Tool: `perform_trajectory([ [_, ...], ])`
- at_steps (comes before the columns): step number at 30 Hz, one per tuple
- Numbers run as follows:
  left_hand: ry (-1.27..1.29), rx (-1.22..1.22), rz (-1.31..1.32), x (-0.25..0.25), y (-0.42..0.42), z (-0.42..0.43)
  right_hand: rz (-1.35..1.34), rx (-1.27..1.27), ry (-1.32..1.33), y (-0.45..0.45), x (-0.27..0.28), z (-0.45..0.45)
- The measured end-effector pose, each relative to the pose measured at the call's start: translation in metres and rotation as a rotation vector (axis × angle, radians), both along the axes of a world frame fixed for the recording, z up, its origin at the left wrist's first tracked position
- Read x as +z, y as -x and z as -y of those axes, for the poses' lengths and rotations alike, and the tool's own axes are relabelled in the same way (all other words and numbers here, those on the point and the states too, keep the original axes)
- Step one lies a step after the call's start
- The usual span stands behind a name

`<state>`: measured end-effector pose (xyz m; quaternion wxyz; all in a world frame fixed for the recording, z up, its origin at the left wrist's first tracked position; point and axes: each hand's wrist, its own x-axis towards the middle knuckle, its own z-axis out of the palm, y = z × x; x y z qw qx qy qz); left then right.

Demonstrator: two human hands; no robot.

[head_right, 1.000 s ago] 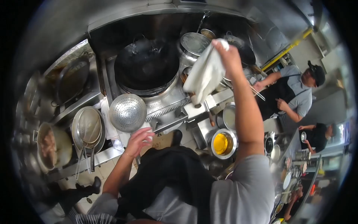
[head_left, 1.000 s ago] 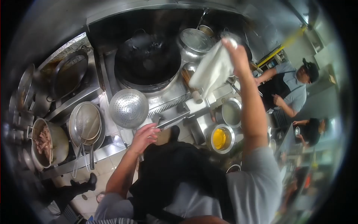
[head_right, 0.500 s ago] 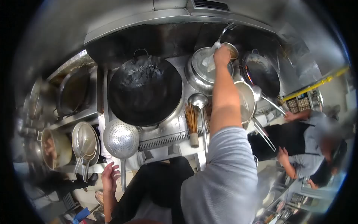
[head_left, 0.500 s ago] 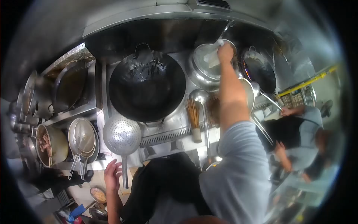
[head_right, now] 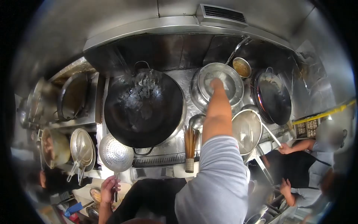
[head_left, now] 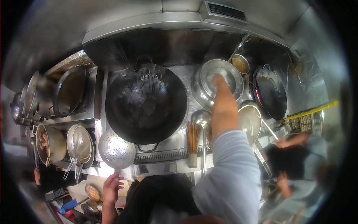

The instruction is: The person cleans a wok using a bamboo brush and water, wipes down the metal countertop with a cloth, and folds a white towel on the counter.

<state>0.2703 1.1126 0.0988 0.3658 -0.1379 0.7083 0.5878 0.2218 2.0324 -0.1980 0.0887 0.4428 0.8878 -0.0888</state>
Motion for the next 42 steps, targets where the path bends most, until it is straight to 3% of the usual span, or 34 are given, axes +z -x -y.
perform_trajectory([
  [2, 0.01, -0.068, -0.017, 0.003, 0.01, -0.013, -0.175, -0.024, -0.039, -0.008, 0.01, -0.035],
  [4, -0.027, -0.196, -0.084, -0.004, 0.027, -0.033, -0.95, -0.5, 0.515, -0.027, 0.1, -0.01],
  [6, -0.058, -0.29, -0.131, -0.011, 0.046, -0.062, -1.103, -0.525, 0.381, -0.013, 0.107, -0.031],
  [10, -0.153, -0.581, -0.234, 0.009, 0.075, -0.158, -1.1, -0.599, 0.492, -0.021, 0.175, -0.028],
  [12, -0.169, -0.737, -0.347, 0.016, 0.08, -0.21, -0.69, -0.203, 0.093, -0.022, 0.185, -0.023],
  [13, -0.171, -0.812, -0.406, 0.015, 0.082, -0.234, -0.544, -0.099, -0.025, -0.031, 0.226, 0.006],
  [16, -0.205, -0.994, -0.563, 0.021, 0.083, -0.303, -0.384, -0.064, -0.125, -0.044, 0.275, 0.035],
  [20, -0.299, -1.089, -0.708, 0.019, 0.082, -0.397, -0.388, 0.008, -0.108, -0.074, 0.378, 0.11],
  [22, -0.304, -1.087, -0.849, 0.006, 0.084, -0.452, -0.461, 0.238, -0.307, -0.078, 0.399, 0.123],
  [23, -0.393, -0.925, -0.709, 0.027, 0.073, -0.493, -0.608, 0.293, -0.238, -0.081, 0.422, 0.146],
  [25, -0.249, -0.767, -1.113, 0.048, 0.062, -0.524, -0.759, 0.322, -0.104, -0.086, 0.484, 0.205],
  [26, -0.277, -0.775, -1.029, 0.051, 0.064, -0.539, -0.764, 0.3, -0.034, -0.091, 0.501, 0.226],
  [29, -0.287, -0.791, -0.989, 0.06, 0.075, -0.553, -1.204, 0.155, 0.479, -0.094, 0.506, 0.255],
  [31, -0.359, -0.699, -0.516, 0.071, 0.09, -0.533, -1.438, 0.006, 0.64, -0.092, 0.485, 0.27],
  [34, -0.322, -0.584, -0.657, 0.061, 0.119, -0.493, -1.594, -0.267, 0.817, -0.07, 0.375, 0.294],
  [35, -0.311, -0.565, -0.662, 0.065, 0.119, -0.478, -1.582, -0.345, 1.108, -0.06, 0.333, 0.314],
  [36, -0.366, -0.456, -0.654, 0.072, 0.113, -0.461, -1.416, -0.468, 1.362, -0.07, 0.358, 0.37],
  [38, -0.412, -0.33, -0.647, 0.072, 0.106, -0.429, -1.527, -0.421, 1.806, -0.05, 0.32, 0.412],
  [40, -0.572, -0.376, -0.499, 0.057, 0.108, -0.402, -1.731, -0.353, 2.028, -0.026, 0.301, 0.439],
  [41, -0.511, -0.364, -0.483, 0.035, 0.116, -0.395, -1.799, -0.394, 2.026, -0.007, 0.278, 0.441],
  [42, -0.346, -0.416, -0.766, 0.006, 0.13, -0.388, -1.868, -0.432, 2.022, 0.016, 0.259, 0.44],
])
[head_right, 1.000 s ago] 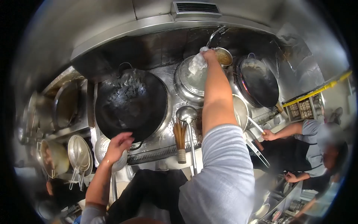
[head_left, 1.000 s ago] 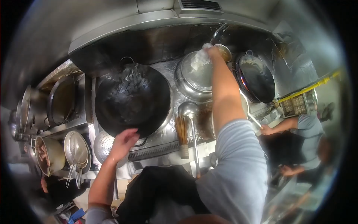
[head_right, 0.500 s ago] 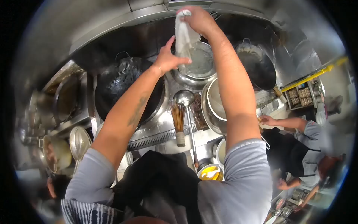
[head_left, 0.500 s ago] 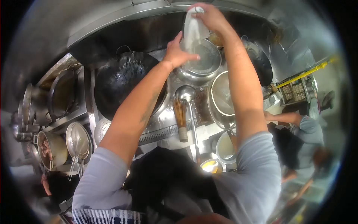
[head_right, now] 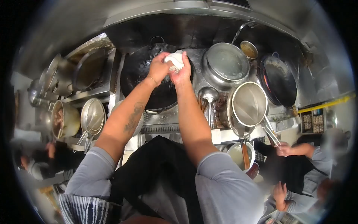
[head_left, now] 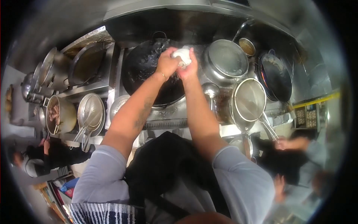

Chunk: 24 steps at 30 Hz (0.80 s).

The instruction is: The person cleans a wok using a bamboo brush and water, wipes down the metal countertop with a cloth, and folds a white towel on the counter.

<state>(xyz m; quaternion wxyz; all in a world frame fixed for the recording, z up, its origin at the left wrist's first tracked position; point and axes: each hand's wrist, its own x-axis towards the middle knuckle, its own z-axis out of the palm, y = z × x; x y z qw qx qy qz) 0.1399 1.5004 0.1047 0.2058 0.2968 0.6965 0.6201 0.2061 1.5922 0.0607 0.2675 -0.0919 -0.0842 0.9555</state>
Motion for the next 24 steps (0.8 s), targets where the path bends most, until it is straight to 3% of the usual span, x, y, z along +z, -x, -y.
perform_trajectory([
  [2, 0.195, 0.041, -0.719, 0.007, -0.002, 0.039, 0.045, -0.021, 0.023, 0.026, -0.013, 0.009],
  [3, 0.197, 0.049, -0.721, 0.013, -0.007, 0.056, 0.104, 0.014, 0.015, 0.036, -0.022, 0.009],
  [5, 0.149, -0.042, -1.095, 0.024, -0.017, 0.083, 0.163, 0.056, 0.002, 0.049, -0.036, 0.012],
  [6, 0.152, -0.035, -1.094, 0.024, -0.015, 0.089, 0.112, 0.121, 0.005, 0.051, -0.04, 0.018],
  [8, 0.586, -0.169, -1.443, 0.016, -0.013, 0.101, 0.069, 0.196, 0.007, 0.054, -0.036, 0.033],
  [9, 0.504, -0.079, -1.534, 0.003, 0.0, 0.097, 0.207, 0.153, -0.008, 0.056, -0.03, 0.043],
  [11, 0.602, -0.086, -1.427, 0.0, 0.018, 0.088, 0.521, -0.02, -0.064, 0.066, -0.018, 0.062],
  [12, 0.693, -0.098, -1.324, -0.002, 0.026, 0.084, 0.529, -0.018, -0.064, 0.066, -0.016, 0.066],
  [14, 0.747, -0.116, -1.311, 0.004, 0.035, 0.077, 0.934, -0.145, -0.52, 0.063, -0.007, 0.07],
  [15, 0.811, -0.174, -1.167, 0.009, 0.038, 0.075, 1.122, -0.028, -0.587, 0.051, 0.022, 0.073],
  [16, 0.87, -0.232, -1.021, 0.009, 0.038, 0.073, 1.132, -0.029, -0.585, 0.05, 0.017, 0.072],
  [19, 0.852, -0.21, -0.882, 0.016, 0.029, 0.08, 1.1, -0.257, -1.046, 0.063, 0.001, 0.064],
  [20, 0.869, -0.215, -0.79, 0.019, 0.025, 0.082, 1.109, -0.254, -1.039, 0.061, -0.002, 0.061],
  [22, 0.764, -0.251, -0.647, 0.001, 0.025, 0.081, 1.106, -0.092, -1.5, 0.054, -0.004, 0.049],
  [23, 0.654, -0.271, -0.512, -0.005, 0.027, 0.08, 0.87, -0.003, -1.461, 0.052, -0.005, 0.042],
  [24, 0.65, -0.273, -0.514, -0.011, 0.031, 0.079, 0.873, -0.008, -1.462, 0.053, -0.005, 0.039],
])
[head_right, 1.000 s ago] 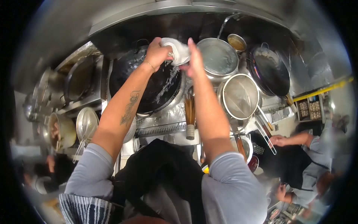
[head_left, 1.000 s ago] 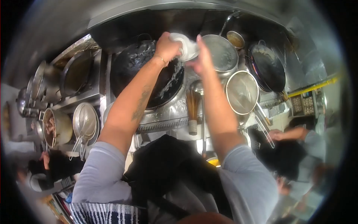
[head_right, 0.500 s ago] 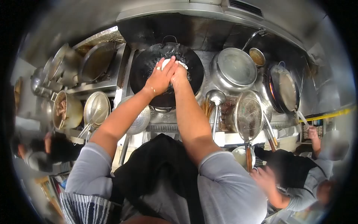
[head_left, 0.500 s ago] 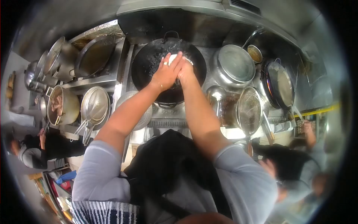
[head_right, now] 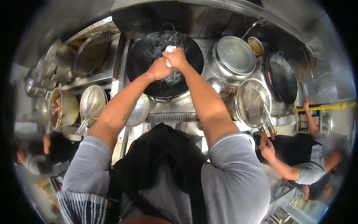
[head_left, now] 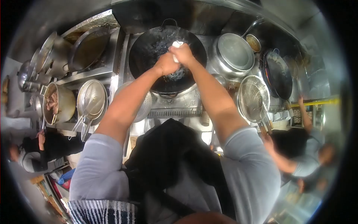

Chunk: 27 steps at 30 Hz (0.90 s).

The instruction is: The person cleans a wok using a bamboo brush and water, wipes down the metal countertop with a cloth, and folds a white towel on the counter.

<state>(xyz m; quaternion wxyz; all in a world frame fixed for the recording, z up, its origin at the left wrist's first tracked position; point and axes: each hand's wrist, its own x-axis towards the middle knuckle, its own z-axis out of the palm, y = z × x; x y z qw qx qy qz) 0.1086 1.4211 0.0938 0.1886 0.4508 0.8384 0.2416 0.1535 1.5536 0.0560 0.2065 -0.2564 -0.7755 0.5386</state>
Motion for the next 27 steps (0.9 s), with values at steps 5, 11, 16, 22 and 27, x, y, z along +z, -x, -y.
perform_trajectory([
  [5, -0.031, -0.052, 0.006, 0.012, 0.013, 0.007, -0.325, 0.032, 0.718, -0.016, 0.009, 0.029],
  [11, -0.337, -0.232, -0.888, 0.027, -0.012, 0.04, -0.488, -0.28, 1.472, 0.01, 0.011, 0.027],
  [16, -0.198, -0.172, -0.957, 0.046, 0.009, 0.024, -0.447, -0.444, 1.186, 0.005, 0.049, 0.064],
  [22, 0.059, 0.023, -0.388, 0.065, 0.009, 0.015, -0.025, -0.304, -0.069, -0.006, 0.073, 0.046],
  [27, -0.121, -0.03, -0.226, 0.044, 0.003, 0.02, 0.096, -0.032, -0.354, -0.018, 0.082, 0.031],
])
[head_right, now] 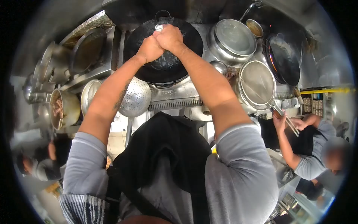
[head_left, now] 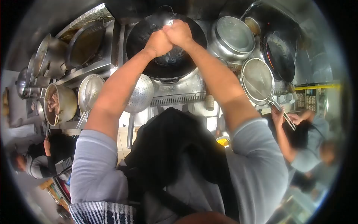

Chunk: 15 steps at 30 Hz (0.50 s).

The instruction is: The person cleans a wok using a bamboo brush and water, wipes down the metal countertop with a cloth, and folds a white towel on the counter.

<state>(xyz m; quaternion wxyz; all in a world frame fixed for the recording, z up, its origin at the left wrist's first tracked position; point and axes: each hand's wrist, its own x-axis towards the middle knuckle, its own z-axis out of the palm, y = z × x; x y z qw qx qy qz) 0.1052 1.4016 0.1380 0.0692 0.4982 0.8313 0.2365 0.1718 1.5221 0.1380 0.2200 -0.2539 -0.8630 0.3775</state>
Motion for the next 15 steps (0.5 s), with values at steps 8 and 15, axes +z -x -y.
perform_trajectory([
  [8, -0.191, -0.171, 0.519, -0.041, -0.007, 0.018, 0.063, 0.249, -0.271, -0.023, 0.0, 0.004],
  [15, -0.144, -0.004, 0.111, -0.081, -0.071, 0.058, -0.108, -0.257, -0.202, -0.067, -0.038, 0.003],
])
